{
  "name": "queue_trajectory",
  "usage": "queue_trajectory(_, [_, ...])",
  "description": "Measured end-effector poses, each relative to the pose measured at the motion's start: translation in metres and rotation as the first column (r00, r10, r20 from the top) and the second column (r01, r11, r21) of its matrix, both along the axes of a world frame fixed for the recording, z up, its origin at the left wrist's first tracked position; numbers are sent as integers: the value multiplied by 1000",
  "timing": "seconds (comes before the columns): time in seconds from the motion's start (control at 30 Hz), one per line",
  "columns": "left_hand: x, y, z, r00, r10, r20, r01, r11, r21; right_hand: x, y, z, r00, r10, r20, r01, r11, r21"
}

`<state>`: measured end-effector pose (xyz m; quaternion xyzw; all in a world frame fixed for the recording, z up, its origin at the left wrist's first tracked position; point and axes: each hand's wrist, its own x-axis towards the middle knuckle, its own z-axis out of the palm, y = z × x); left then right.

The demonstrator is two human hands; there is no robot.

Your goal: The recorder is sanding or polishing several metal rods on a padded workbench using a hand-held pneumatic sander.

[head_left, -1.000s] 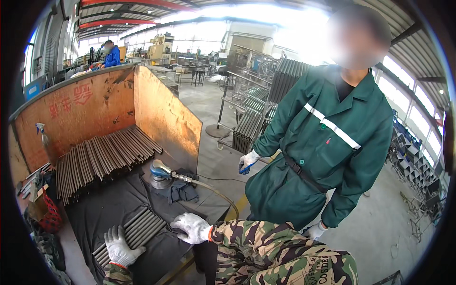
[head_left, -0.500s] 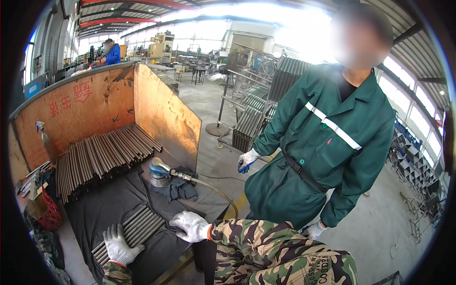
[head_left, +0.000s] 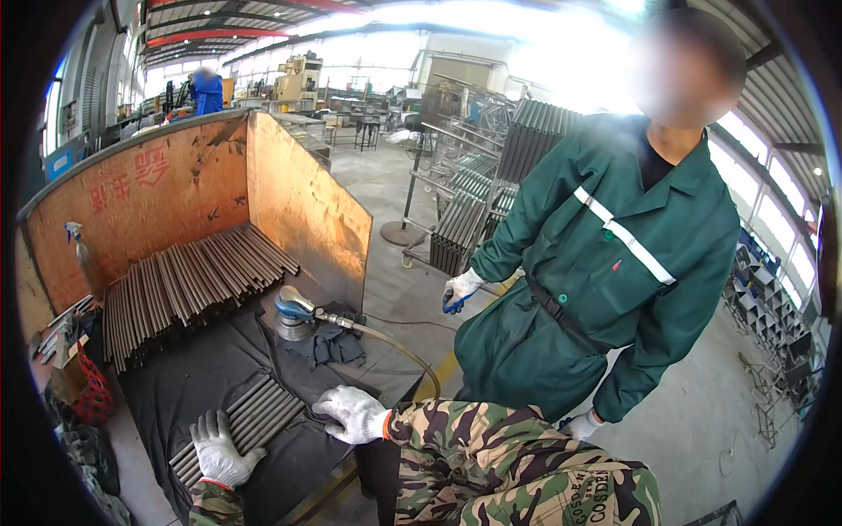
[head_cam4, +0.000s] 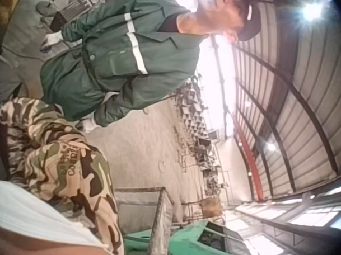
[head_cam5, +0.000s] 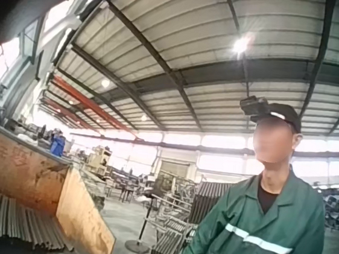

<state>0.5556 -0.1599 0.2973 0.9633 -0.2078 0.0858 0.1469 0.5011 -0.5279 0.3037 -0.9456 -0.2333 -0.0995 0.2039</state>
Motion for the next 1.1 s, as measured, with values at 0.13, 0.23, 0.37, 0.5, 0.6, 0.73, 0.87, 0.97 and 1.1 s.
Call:
queue_trajectory(0.13, [-2, -1, -1, 1000, -19, 3, 19, 1000, 14, 1, -2, -4, 1000, 2, 31, -3, 1000, 4])
queue_trajectory(0.23, [-1, 0, -10, 1000, 9, 5, -9, 1000, 27, 0, 0, 2, 1000, 2, 14, -2, 1000, 4])
queue_trajectory(0.37, [0, -2, -17, 999, 31, 25, -32, 998, 45, 0, 0, 1, 1000, -2, 15, 2, 1000, -4])
queue_trajectory(0.5, [-2, -1, -16, 999, 38, 6, -39, 999, 38, -2, 1, 0, 999, -6, 32, 7, 1000, -9])
queue_trajectory(0.6, [-4, -2, -11, 999, 40, 1, -40, 999, 28, -2, 1, 0, 1000, 2, 20, -2, 1000, -2])
queue_trajectory(0.73, [-5, 1, -12, 999, 49, -4, -48, 998, 34, -5, 4, 1, 1000, 5, 23, -5, 1000, 3])
queue_trajectory(0.87, [2, -6, -12, 999, 35, 1, -35, 997, 64, -5, -3, 5, 999, -3, 45, 1, 999, 34])
queue_trajectory(0.97, [4, -1, -8, 999, 49, -7, -48, 997, 65, -3, 0, 6, 999, 12, 42, -13, 1000, 14])
queue_trajectory(1.1, [5, -2, -1, 996, 67, -64, -63, 995, 73, 0, 1, 4, 999, 13, 40, -13, 1000, 7])
